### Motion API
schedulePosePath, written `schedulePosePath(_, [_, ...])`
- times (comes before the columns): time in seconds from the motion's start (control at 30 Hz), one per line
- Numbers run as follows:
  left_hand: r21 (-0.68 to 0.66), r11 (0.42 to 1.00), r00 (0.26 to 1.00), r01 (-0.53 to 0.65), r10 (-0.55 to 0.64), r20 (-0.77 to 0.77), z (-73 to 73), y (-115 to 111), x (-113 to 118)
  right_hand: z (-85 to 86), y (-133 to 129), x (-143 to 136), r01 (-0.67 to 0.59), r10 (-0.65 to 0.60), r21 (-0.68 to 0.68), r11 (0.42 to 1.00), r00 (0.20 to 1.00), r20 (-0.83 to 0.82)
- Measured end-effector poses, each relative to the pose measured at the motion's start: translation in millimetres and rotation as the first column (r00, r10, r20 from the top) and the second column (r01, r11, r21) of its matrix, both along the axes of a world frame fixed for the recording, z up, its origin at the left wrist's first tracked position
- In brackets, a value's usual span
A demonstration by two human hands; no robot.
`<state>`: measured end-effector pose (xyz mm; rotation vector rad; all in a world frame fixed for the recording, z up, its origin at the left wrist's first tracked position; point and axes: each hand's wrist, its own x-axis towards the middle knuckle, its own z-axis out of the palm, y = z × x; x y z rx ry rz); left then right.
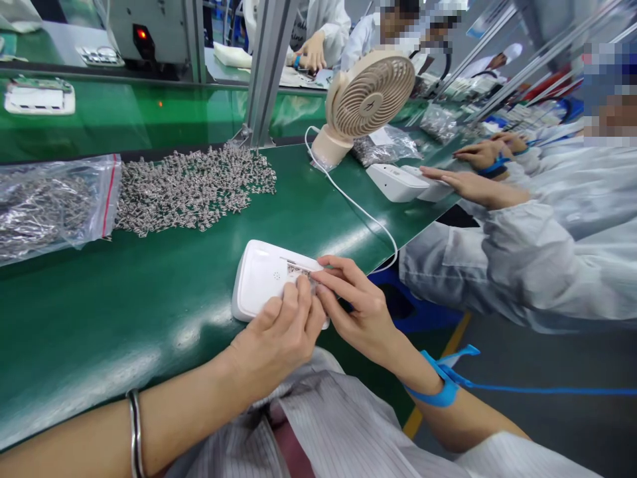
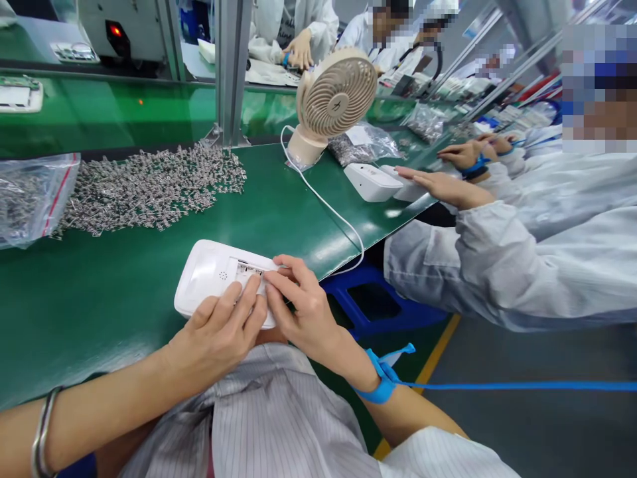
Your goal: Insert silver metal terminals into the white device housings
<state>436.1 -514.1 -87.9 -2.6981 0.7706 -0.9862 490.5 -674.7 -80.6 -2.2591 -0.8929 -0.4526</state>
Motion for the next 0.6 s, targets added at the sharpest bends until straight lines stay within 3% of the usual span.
schedulePosePath(0.13, [0.022, 1.0, 1.0, -0.009, 0.01, -0.01, 1.7, 0.1, -1.2, 10.7, -2.7, 4.2, -0.05, 0.054, -0.159, 0.986, 0.998, 0.021])
schedulePosePath(0.2, [0.035, 0.999, 1.0, -0.011, 0.012, -0.018, 2.4, 0.8, -2.0, 14.7, -2.0, 8.6, -0.08, 0.079, -0.171, 0.982, 0.997, -0.011])
schedulePosePath(0.37, [0.082, 0.996, 0.999, -0.022, 0.025, -0.033, 2.1, 2.4, -3.2, 9.2, 9.6, 17.6, 0.072, -0.066, 0.057, 0.996, 0.993, -0.098])
schedulePosePath(0.53, [0.13, 0.991, 0.999, -0.044, 0.045, -0.003, 3.4, 2.0, -7.0, 3.3, 14.7, 24.2, 0.149, -0.102, 0.15, 0.977, 0.953, -0.286])
schedulePosePath(0.6, [0.196, 0.978, 0.997, -0.074, 0.075, 0.005, 6.8, 1.4, -10.3, 3.3, 6.5, 36.8, 0.255, -0.18, 0.194, 0.947, 0.925, -0.335])
